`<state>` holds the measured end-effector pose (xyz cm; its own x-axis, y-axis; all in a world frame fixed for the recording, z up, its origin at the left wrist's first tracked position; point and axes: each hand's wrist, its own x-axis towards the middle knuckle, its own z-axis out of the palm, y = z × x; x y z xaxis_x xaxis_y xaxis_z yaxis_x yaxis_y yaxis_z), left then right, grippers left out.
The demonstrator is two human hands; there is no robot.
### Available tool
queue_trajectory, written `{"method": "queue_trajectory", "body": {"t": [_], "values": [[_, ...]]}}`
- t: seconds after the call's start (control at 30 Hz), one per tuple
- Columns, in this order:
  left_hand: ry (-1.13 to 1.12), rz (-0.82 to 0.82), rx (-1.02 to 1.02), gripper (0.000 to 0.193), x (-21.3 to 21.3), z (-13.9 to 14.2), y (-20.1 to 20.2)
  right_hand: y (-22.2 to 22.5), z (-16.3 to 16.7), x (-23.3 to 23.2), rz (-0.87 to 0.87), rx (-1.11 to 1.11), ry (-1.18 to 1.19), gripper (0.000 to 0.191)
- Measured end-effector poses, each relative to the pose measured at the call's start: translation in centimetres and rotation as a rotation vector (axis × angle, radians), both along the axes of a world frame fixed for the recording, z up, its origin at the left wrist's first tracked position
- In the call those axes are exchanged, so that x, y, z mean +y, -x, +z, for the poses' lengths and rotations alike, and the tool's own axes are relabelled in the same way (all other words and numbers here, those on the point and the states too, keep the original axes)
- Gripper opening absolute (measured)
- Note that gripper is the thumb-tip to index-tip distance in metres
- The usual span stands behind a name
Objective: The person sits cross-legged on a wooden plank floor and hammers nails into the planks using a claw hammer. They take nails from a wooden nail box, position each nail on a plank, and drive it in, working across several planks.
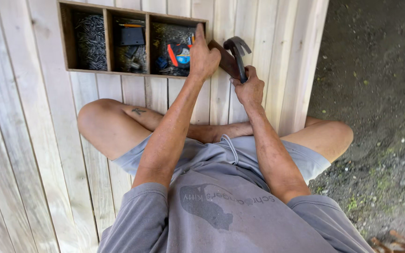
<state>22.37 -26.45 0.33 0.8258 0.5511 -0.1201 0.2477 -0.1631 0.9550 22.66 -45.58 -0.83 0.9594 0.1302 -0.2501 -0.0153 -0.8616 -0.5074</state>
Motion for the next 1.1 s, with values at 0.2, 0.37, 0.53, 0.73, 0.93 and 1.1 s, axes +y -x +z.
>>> {"method": "queue_trajectory", "body": {"t": [0.2, 0.37, 0.53, 0.73, 0.93, 1.1], "values": [[-0.454, -0.182, 0.003, 0.055, -0.8, 0.5, 2.6, -0.7, -0.8, -1.7, -0.024, -0.007, -0.018, 0.059], [-0.638, -0.044, 0.070, 0.043, 0.0, 0.1, 5.6, 0.0, -1.6, -1.8, -0.029, -0.080, -0.082, 0.059], [-0.744, -0.024, -0.030, 0.047, -1.1, -1.5, 5.2, 2.2, -2.4, 1.0, -0.050, -0.035, -0.076, 0.062], [-0.606, -0.023, -0.113, 0.031, 5.4, 1.0, 10.2, 4.4, -2.2, 3.5, -0.067, -0.125, -0.223, 0.065], [-0.529, 0.108, -0.138, 0.011, 13.6, 5.6, 18.4, 5.7, -1.7, 5.8, -0.333, -0.069, -0.615, 0.058], [-0.606, 0.133, -0.147, 0.013, 15.1, 5.5, 21.7, 5.0, -0.6, 6.7, 0.034, -0.516, -0.503, 0.052]]}}
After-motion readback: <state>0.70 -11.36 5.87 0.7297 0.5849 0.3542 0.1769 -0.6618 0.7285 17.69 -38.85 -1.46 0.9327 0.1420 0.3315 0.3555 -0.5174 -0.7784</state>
